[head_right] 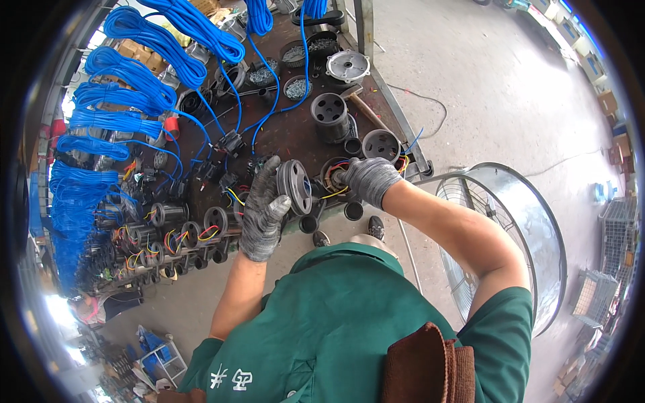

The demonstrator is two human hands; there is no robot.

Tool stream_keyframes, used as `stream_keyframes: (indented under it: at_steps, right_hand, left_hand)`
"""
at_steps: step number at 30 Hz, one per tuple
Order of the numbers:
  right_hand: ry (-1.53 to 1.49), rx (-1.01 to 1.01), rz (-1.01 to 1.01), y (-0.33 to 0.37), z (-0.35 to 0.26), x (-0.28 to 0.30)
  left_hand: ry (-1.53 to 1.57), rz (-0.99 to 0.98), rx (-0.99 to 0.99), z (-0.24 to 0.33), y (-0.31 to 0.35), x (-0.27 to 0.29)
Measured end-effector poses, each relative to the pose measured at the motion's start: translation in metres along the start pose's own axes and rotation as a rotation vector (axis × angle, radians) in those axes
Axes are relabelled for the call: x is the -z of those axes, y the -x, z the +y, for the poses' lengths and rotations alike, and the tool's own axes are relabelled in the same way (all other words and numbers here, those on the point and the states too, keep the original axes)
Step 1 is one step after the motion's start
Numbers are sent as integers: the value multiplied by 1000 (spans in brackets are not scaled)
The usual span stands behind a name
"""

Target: Manually assembling components of submersible water pumps at a workbench.

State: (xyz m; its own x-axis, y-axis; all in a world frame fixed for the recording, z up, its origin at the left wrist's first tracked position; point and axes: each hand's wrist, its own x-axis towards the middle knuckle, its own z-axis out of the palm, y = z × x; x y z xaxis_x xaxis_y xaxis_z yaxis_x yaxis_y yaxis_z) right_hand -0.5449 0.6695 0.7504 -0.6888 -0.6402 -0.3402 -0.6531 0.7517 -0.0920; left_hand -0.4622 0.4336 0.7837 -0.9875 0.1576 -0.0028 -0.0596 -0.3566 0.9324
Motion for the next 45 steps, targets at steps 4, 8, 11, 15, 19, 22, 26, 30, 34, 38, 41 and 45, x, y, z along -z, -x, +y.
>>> stream_keyframes:
  at_steps: [4, 8, 11, 15, 19, 22, 26, 30, 34, 38, 41, 45]
  right_hand:
    - [49, 48, 77, 2, -2, -4]
    - [64, 75, 24, -7, 3, -14]
    - [93, 119, 42, -9, 3, -5]
    - [149, 171, -64, -13, 10, 8]
    - [131, 203, -28, -27, 20, 13]
    - [-47, 288, 186, -35, 26, 16]
    - [-341, 138, 188, -51, 35, 16]
    - [-745, 103, 303, -52, 32, -4]
    - [-1140, 83, 351, -49, 25, -17]
    - [-1414, -17, 384, -42, 12, -16]
    - [-1342, 17, 446, -44, 15, -25]
    - [-1271, 21, 437, -45, 17, -23]
  left_hand:
    - [4, 36, 30, 0, 3, 1]
    - [-21, 30, 14, 3, 5, -1]
    - [-52, 29, -26, -2, 5, 4]
    - [-28, 37, -32, -1, 7, 5]
    - [13, 37, -11, -4, 8, 6]
    - [19, 82, 5, -6, 8, 7]
    - [201, 168, 57, -10, 6, 2]
    - [369, 208, 129, -14, -5, 0]
    - [371, 247, 159, -25, -28, 12]
    - [235, 299, 111, -37, -47, 26]
    - [123, 306, 118, -35, -51, 27]
    - [-36, 224, 163, -29, -52, 25]
